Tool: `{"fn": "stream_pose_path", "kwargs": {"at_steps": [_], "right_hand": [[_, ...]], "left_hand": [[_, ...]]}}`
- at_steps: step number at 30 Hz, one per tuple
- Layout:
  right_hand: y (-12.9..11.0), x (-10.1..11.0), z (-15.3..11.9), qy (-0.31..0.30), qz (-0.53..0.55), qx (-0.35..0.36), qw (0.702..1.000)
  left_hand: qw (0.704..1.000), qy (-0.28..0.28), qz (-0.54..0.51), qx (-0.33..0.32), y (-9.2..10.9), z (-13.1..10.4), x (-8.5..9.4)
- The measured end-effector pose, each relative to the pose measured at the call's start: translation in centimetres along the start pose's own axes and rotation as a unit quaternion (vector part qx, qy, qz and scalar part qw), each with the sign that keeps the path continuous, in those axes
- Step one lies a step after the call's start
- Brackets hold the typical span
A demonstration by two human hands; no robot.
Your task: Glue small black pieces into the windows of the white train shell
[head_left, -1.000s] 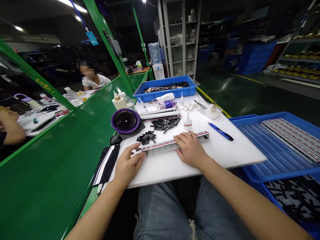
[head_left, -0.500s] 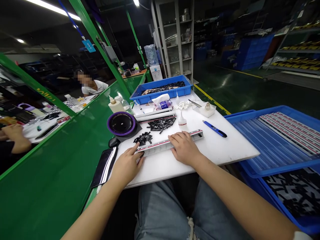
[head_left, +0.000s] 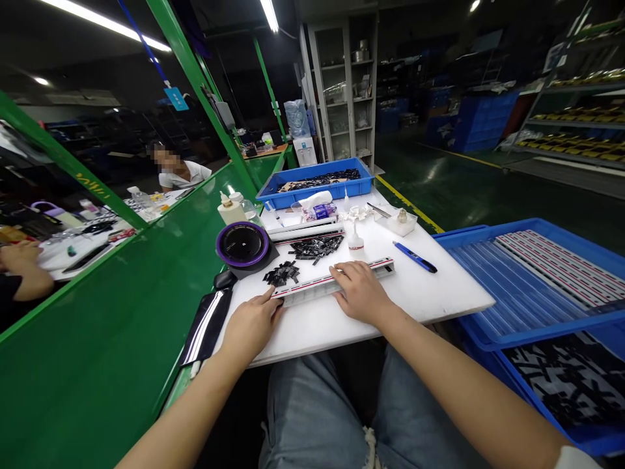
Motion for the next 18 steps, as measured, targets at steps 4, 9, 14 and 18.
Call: {"fn": "stream_pose_path", "kwargs": {"at_steps": [4, 9, 14, 18], "right_hand": [[2.1, 2.1, 0.5, 0.177, 0.099, -0.090, 0.975], [7.2, 3.7, 3.6, 0.099, 0.164, -0.303, 0.934], [9.2, 3.1, 6.4, -0.057, 0.139, -0.295, 0.943], [9.1, 3.1, 7.1, -0.125, 0.102, -0.277, 0.947]], "left_hand": [[0.999, 0.032, -0.016, 0.000, 0.2, -0.4, -0.3], [0.998, 0.043, -0.046, 0.014, 0.1, 0.0, -0.1], [0.995, 0.058, -0.079, 0.026, 0.1, 0.2, -0.5], [0.989, 0.096, -0.108, 0.041, 0.2, 0.3, -1.3]]}}
Point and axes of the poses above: each hand's wrist, its own z-axis towards the middle knuckle, its own x-axis out of the back of the hand, y = z × x, the point moved 2 cm from there along z, towards the middle knuckle, and after that the axes turned 13 degrees about -y, right-handed, at the moved point
